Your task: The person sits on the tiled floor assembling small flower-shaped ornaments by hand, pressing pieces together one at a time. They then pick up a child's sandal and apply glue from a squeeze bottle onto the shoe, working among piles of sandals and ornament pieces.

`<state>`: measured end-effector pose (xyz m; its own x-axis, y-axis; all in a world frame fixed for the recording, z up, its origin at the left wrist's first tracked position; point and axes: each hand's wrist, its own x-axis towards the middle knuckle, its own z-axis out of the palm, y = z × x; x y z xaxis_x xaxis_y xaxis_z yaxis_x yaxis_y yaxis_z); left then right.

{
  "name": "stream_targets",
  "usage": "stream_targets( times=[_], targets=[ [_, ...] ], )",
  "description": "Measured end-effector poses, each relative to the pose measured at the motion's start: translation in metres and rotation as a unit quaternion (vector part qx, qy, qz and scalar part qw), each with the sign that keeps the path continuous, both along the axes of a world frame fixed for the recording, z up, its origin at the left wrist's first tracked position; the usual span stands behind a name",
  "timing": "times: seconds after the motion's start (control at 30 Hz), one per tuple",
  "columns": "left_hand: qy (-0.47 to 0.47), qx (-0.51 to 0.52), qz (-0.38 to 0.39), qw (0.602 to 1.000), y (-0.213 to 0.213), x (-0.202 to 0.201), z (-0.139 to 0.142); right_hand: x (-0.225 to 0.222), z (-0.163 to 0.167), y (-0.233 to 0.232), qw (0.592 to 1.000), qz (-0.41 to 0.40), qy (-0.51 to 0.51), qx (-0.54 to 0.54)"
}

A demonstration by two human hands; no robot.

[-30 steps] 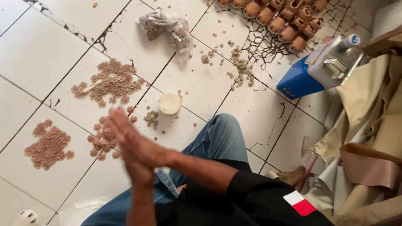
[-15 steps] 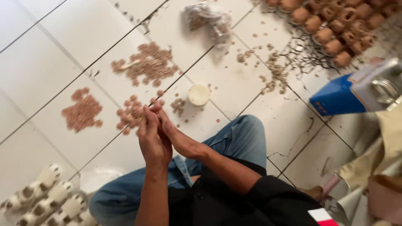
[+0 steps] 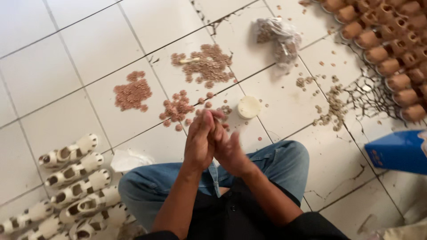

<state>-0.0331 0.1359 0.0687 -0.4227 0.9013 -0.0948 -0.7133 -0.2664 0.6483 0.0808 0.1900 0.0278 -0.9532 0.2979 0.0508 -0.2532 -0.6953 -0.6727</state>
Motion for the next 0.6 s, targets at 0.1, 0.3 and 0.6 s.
stream_targets(
  times=[0.1,0.3,0.6],
  targets=[
    [-0.004,0.079,-0.054,0.995,-0.003,-0.016,-0.005,0.004,-0.009,-0.006,0.987,0.0,-0.059,0.148],
    [0.056,0.051,0.044,0.996,0.001,-0.008,-0.013,0.012,-0.005,-0.012,0.977,-0.016,-0.075,0.2],
    [0.475,-0.073,0.163,0.862,-0.003,0.025,-0.039,-0.006,0.006,-0.012,0.923,-0.088,-0.253,0.275]
  ],
)
